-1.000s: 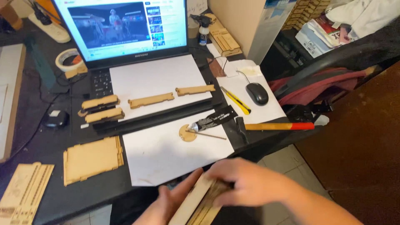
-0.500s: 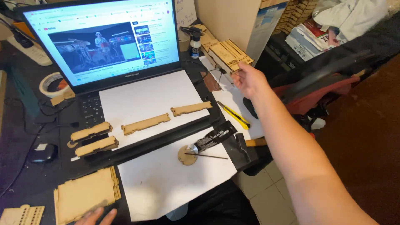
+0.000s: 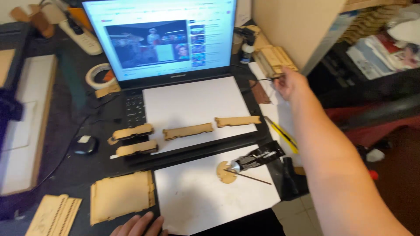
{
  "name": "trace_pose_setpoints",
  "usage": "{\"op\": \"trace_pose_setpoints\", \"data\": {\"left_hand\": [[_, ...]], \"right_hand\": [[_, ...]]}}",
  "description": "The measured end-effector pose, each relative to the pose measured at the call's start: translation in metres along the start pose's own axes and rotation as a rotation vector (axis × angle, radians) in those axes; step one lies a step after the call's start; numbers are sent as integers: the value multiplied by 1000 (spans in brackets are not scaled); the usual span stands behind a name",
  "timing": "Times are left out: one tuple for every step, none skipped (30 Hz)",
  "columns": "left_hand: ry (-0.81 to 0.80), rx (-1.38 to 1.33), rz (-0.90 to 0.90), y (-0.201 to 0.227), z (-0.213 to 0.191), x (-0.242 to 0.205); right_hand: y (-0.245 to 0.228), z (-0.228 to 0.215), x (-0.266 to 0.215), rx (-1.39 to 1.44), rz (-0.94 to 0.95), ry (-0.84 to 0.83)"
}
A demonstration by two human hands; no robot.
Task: The person assembles a wooden model by fitting laser-cut pieces together. They use a small stick to apply glue from a tube onto the edges of the wooden parts and then press them into place.
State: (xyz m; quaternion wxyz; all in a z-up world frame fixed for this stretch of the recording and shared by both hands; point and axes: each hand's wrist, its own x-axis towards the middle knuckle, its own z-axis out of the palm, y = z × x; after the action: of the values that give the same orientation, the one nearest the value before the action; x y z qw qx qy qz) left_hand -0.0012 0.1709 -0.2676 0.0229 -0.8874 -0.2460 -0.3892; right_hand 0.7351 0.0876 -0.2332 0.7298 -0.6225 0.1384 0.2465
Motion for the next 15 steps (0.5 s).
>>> {"op": "trace_pose_setpoints", "data": {"left_hand": [[-46, 8, 9, 5, -11, 13], [-52, 23, -2, 10, -15, 20], [29, -11, -13, 16, -18, 26], [113, -50, -19, 22, -19, 33], [111, -41, -26, 23, -18, 35], [136, -67, -23, 24, -17, 37], [161, -93, -21, 25, -17, 40], [159, -87, -24, 25, -16, 43], [200, -87, -5, 25, -16, 45], [241, -87, 15, 26, -16, 49], [239, -83, 14, 26, -19, 54], [247, -96, 25, 28, -22, 59], [255, -109, 36, 29, -25, 63], [252, -104, 35, 26, -25, 61], [220, -97, 63, 24, -26, 58]], "right_hand": [[0, 0, -3, -66, -6, 23], [1, 7, -10, -74, 6, 11], [2, 12, -16, -7, -48, 97], [1, 14, -23, 63, -107, 188], [-2, 21, -40, 58, -101, 181], [-4, 25, -57, 108, -122, 198], [-7, 29, -75, 158, -143, 214], [-6, 29, -73, 156, -139, 210], [-5, 29, -71, 185, -146, 198], [-5, 28, -69, 214, -153, 187], [-6, 29, -70, 213, -149, 183], [-5, 30, -71, 248, -169, 167], [-5, 30, -72, 284, -189, 151], [-5, 32, -72, 283, -184, 148], [-5, 33, -73, 282, -182, 129]]}}
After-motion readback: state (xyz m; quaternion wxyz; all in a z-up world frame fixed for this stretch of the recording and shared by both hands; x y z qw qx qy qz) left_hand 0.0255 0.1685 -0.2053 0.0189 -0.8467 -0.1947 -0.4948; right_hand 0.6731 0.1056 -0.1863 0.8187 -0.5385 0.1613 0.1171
